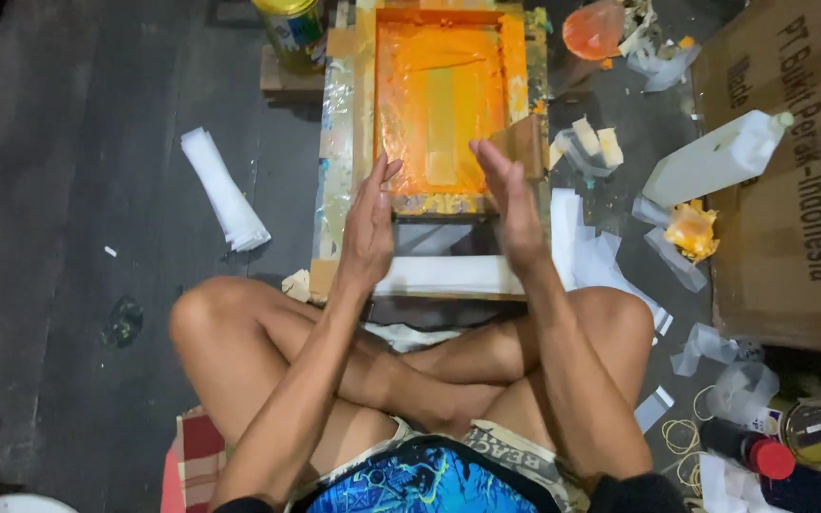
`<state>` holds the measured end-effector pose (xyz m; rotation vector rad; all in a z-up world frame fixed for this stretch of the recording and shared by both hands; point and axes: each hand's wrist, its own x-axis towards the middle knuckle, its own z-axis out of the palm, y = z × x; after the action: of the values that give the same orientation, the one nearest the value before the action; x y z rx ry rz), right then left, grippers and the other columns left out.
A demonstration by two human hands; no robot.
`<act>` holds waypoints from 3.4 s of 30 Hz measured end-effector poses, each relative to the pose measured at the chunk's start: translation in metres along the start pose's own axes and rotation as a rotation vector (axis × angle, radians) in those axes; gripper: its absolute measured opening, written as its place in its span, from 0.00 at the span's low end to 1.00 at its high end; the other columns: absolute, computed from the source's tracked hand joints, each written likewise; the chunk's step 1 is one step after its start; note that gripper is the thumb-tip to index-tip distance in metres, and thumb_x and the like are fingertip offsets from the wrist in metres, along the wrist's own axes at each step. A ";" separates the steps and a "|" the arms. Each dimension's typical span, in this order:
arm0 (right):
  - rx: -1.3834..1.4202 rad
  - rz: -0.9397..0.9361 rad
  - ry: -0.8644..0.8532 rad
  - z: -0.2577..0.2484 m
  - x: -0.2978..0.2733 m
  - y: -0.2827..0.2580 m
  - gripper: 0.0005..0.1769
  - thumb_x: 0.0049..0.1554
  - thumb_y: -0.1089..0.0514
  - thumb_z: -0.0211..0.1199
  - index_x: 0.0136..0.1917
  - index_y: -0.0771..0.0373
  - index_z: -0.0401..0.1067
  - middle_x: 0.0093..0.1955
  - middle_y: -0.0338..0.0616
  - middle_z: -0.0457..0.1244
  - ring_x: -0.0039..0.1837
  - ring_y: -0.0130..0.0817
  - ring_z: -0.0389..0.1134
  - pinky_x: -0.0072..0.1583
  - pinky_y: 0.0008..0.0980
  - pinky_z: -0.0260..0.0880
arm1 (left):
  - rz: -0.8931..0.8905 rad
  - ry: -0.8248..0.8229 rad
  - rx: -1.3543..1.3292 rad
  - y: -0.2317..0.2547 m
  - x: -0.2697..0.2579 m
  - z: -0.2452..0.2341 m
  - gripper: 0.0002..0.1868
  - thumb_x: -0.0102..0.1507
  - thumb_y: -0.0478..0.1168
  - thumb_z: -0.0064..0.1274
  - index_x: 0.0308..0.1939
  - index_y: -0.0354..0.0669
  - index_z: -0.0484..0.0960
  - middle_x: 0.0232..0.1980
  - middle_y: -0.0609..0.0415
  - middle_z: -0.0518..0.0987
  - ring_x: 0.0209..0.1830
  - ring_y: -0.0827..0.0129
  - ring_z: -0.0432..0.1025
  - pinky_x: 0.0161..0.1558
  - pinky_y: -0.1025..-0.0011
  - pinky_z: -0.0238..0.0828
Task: The person sits cross-legged on the floor and uses a squeegee to spread orange ink across a screen printing frame. They repeatedly pull the squeegee across the screen, place white sheets of material underneath, and lift the frame to transfer the print.
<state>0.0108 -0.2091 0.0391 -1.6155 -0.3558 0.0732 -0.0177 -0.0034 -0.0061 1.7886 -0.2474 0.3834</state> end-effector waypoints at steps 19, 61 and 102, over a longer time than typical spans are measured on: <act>0.120 0.033 0.110 0.006 -0.060 0.026 0.40 0.70 0.39 0.26 0.82 0.70 0.47 0.82 0.59 0.48 0.84 0.58 0.43 0.80 0.55 0.35 | 0.037 -0.026 0.068 0.002 0.026 -0.010 0.31 0.77 0.53 0.21 0.80 0.43 0.58 0.72 0.43 0.72 0.76 0.50 0.64 0.77 0.52 0.53; -0.926 -0.066 -0.083 -0.030 -0.087 0.078 0.24 0.59 0.38 0.65 0.66 0.43 0.74 0.68 0.30 0.65 0.75 0.41 0.60 0.69 0.48 0.51 | 0.066 -0.517 0.533 -0.023 -0.033 -0.001 0.09 0.61 0.49 0.64 0.41 0.56 0.82 0.39 0.62 0.71 0.45 0.60 0.67 0.47 0.59 0.61; -0.858 -0.130 -0.012 -0.036 -0.079 0.036 0.11 0.61 0.52 0.68 0.57 0.53 0.80 0.51 0.44 0.71 0.57 0.48 0.70 0.58 0.42 0.65 | 0.143 -0.399 0.568 -0.015 -0.028 -0.011 0.01 0.64 0.41 0.61 0.37 0.55 0.85 0.37 0.60 0.77 0.39 0.59 0.69 0.41 0.62 0.66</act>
<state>-0.0477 -0.2665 -0.0067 -2.4302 -0.5435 -0.1966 -0.0396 0.0096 -0.0286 2.4128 -0.5948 0.2013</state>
